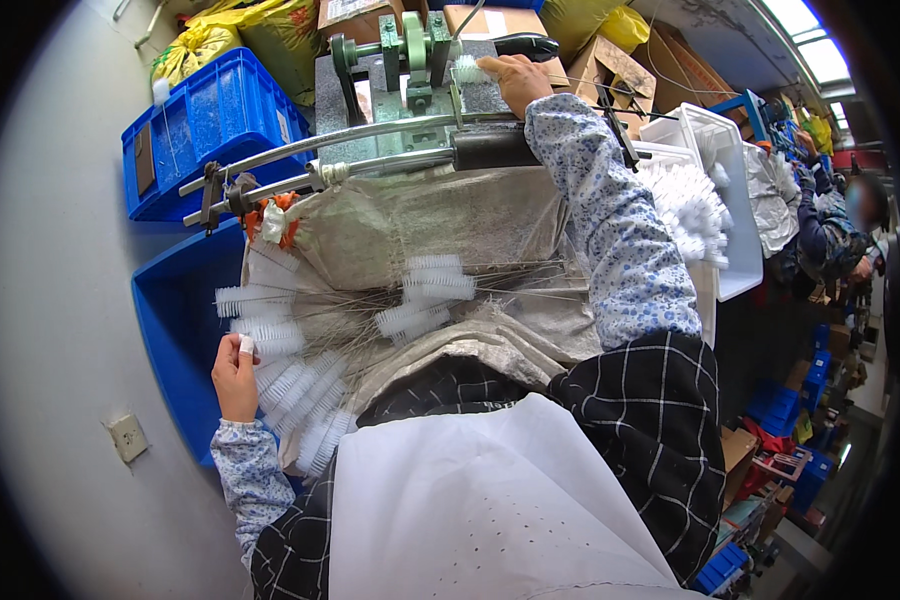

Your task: The recorder is using a specialized machine and a hairdryer to assemble and process white-bristled brushes.

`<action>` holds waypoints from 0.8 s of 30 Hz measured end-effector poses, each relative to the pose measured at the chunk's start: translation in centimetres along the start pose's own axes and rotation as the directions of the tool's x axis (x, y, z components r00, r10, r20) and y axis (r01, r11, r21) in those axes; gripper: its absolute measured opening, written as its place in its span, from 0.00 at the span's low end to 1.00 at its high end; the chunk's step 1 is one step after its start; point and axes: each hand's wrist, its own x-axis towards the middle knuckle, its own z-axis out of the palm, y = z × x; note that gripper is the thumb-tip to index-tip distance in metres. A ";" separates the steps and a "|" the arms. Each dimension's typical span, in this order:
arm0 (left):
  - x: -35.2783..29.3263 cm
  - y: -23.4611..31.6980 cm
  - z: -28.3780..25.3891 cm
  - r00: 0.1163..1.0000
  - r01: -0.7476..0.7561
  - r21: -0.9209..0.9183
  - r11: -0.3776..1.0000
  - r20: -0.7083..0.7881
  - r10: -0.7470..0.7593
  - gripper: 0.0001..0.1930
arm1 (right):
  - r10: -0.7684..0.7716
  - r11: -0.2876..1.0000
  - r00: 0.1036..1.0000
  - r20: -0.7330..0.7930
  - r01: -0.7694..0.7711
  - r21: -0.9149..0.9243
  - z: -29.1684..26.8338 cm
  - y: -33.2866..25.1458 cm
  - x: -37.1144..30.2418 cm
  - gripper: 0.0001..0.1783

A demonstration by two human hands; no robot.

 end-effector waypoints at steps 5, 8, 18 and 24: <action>0.4 0.8 -0.5 0.974 -0.166 0.070 0.984 -0.144 0.175 0.05 | 0.141 0.974 0.973 0.185 -0.170 0.150 -0.4 0.8 1.3 0.15; 0.8 0.6 -1.4 0.920 -0.293 -0.019 0.956 -0.277 0.276 0.06 | -0.021 0.886 0.898 0.439 -0.187 0.424 0.6 3.7 3.7 0.18; 1.8 1.9 -5.0 0.956 -0.274 -0.068 0.959 -0.130 0.264 0.06 | 0.138 0.944 0.899 0.416 -0.247 0.220 -0.3 1.3 3.0 0.18; 2.2 2.1 -5.4 0.977 -0.210 -0.014 0.978 -0.028 0.209 0.06 | 0.216 0.972 0.923 0.318 -0.234 0.018 -0.5 -0.2 1.6 0.19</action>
